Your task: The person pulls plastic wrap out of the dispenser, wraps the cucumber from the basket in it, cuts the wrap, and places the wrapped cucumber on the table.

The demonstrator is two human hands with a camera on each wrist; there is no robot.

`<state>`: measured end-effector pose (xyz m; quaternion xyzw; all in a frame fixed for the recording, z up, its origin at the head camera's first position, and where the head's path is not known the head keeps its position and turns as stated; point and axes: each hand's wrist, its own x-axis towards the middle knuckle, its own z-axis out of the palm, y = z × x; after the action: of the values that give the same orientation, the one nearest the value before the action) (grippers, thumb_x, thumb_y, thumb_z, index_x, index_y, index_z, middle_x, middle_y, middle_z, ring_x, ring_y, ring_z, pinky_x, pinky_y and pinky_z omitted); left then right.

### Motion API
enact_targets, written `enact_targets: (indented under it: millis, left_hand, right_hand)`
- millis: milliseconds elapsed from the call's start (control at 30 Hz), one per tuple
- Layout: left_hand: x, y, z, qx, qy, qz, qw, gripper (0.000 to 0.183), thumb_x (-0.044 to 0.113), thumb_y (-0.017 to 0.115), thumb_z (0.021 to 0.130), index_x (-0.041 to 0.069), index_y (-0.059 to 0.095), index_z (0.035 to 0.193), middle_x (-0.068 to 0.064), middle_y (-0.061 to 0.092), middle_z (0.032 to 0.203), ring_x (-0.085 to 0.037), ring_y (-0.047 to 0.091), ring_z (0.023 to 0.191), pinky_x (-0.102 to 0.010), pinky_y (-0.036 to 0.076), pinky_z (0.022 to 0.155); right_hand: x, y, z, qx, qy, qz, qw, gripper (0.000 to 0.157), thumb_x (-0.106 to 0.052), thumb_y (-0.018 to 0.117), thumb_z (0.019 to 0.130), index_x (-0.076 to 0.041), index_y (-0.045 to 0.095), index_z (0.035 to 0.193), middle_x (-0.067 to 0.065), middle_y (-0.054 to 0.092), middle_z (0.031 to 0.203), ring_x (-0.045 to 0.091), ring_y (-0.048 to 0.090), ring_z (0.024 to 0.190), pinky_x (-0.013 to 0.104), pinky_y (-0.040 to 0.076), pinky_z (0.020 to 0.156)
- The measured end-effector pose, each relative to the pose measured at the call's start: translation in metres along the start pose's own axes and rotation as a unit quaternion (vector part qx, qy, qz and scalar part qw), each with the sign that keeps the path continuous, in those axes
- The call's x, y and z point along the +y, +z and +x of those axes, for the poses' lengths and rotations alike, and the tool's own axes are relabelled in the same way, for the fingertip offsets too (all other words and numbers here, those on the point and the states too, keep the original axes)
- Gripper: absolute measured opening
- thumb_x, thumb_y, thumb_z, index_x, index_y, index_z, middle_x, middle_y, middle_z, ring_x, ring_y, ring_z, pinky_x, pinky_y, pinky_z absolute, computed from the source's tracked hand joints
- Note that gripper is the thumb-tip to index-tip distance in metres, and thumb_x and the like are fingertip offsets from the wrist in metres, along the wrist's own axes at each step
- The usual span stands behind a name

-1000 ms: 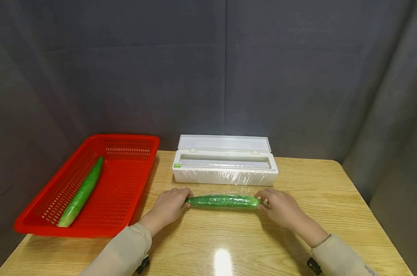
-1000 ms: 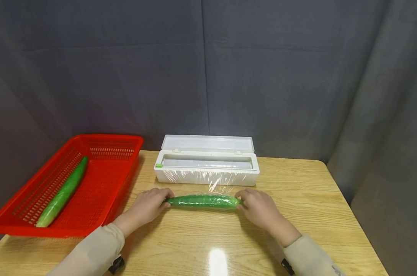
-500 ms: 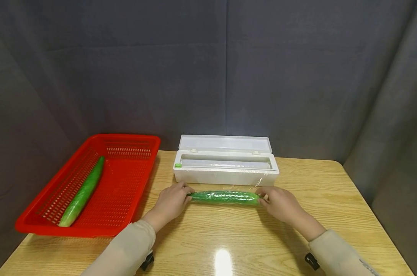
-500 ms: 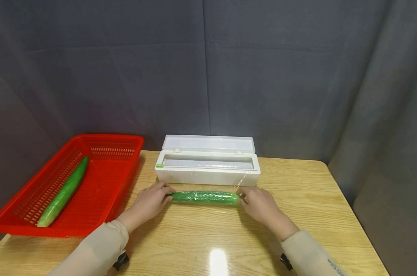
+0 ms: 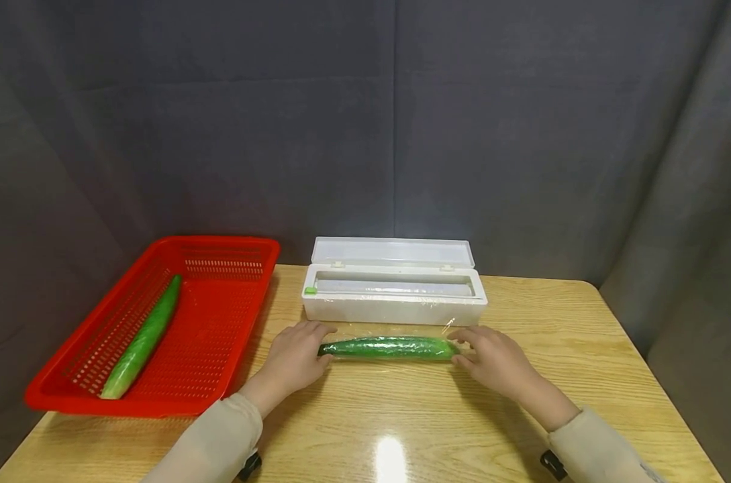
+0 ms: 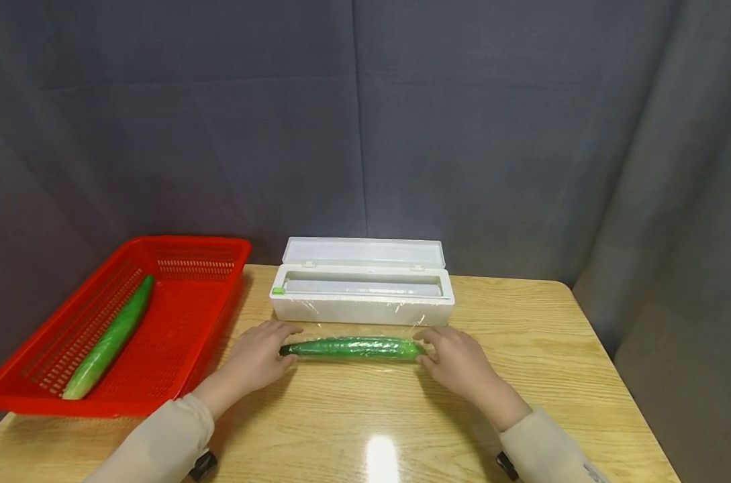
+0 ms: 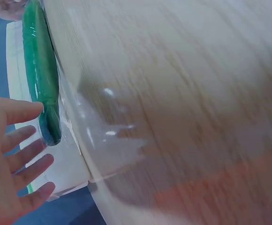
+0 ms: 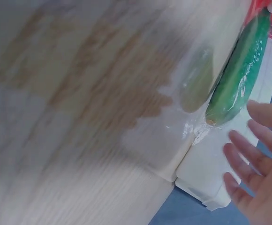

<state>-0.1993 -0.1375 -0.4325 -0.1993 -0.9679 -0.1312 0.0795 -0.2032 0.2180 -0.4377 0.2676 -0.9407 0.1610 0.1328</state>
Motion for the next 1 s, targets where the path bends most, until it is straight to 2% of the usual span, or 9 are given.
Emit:
enact_targets:
  millis: [133,233,300,500,667,900,1000]
  left_hand:
    - [0.002,0.0,-0.003,0.024,0.044,0.03,0.9983,0.034,0.017,0.082,0.079,0.014,0.069,0.11,-0.001,0.067,0.109,-0.023,0.062,0.105,-0.043,0.05,0.088]
    - [0.004,0.002,-0.002,0.031,0.08,0.068,0.994,0.034,0.016,0.084,0.076,0.014,0.069,0.106,0.001,0.067,0.103,-0.021,0.063,0.098,-0.04,0.052,0.081]
    - [0.005,0.005,0.0,0.034,0.093,0.086,0.9914,0.037,0.015,0.086,0.074,0.013,0.068,0.106,0.0,0.067,0.102,-0.021,0.063,0.096,-0.039,0.052,0.078]
    - [0.006,0.011,0.007,0.049,0.094,0.102,0.9891,0.034,0.007,0.083,0.074,0.012,0.065,0.102,-0.002,0.067,0.098,-0.024,0.065,0.095,-0.038,0.051,0.072]
    - [0.007,0.014,0.016,0.063,0.093,0.121,0.9862,0.028,0.005,0.081,0.075,0.013,0.063,0.095,-0.003,0.066,0.092,-0.024,0.064,0.087,-0.039,0.051,0.071]
    - [0.012,0.019,0.023,0.077,0.09,0.204,0.9719,0.027,-0.001,0.077,0.071,0.008,0.06,0.09,-0.005,0.06,0.084,-0.024,0.061,0.078,-0.036,0.05,0.061]
    - [0.013,0.018,0.024,0.06,0.073,0.195,0.9762,0.025,0.003,0.08,0.073,0.008,0.062,0.09,-0.005,0.059,0.087,-0.023,0.06,0.083,-0.036,0.05,0.065]
  right_hand:
    - [-0.002,0.0,-0.001,0.031,-0.042,-0.029,0.998,0.027,-0.011,0.086,0.074,-0.012,0.071,0.098,0.0,0.069,0.095,0.02,0.067,0.081,0.038,0.055,0.068]
    - [-0.003,0.004,0.0,0.033,-0.065,-0.051,0.996,0.029,-0.011,0.088,0.071,-0.013,0.071,0.096,-0.002,0.065,0.091,0.018,0.063,0.075,0.036,0.052,0.064]
    - [-0.003,0.007,0.001,0.031,-0.074,-0.06,0.995,0.033,-0.011,0.089,0.07,-0.012,0.071,0.098,-0.001,0.063,0.093,0.018,0.062,0.074,0.035,0.051,0.062]
    - [0.0,0.013,0.005,0.03,-0.067,-0.058,0.996,0.044,-0.012,0.092,0.066,-0.01,0.069,0.104,0.001,0.062,0.097,0.017,0.059,0.072,0.033,0.05,0.06]
    - [0.001,0.016,0.008,0.017,-0.049,-0.057,0.997,0.048,-0.013,0.092,0.066,-0.009,0.066,0.107,0.002,0.062,0.096,0.019,0.061,0.075,0.037,0.05,0.063]
    - [0.001,0.019,0.016,0.011,-0.052,-0.087,0.995,0.046,-0.016,0.092,0.064,-0.011,0.063,0.099,0.001,0.065,0.091,0.02,0.063,0.082,0.04,0.051,0.066]
    - [0.001,0.018,0.018,0.014,-0.054,-0.085,0.995,0.044,-0.015,0.092,0.064,-0.01,0.065,0.098,0.002,0.066,0.09,0.021,0.063,0.079,0.041,0.052,0.065]
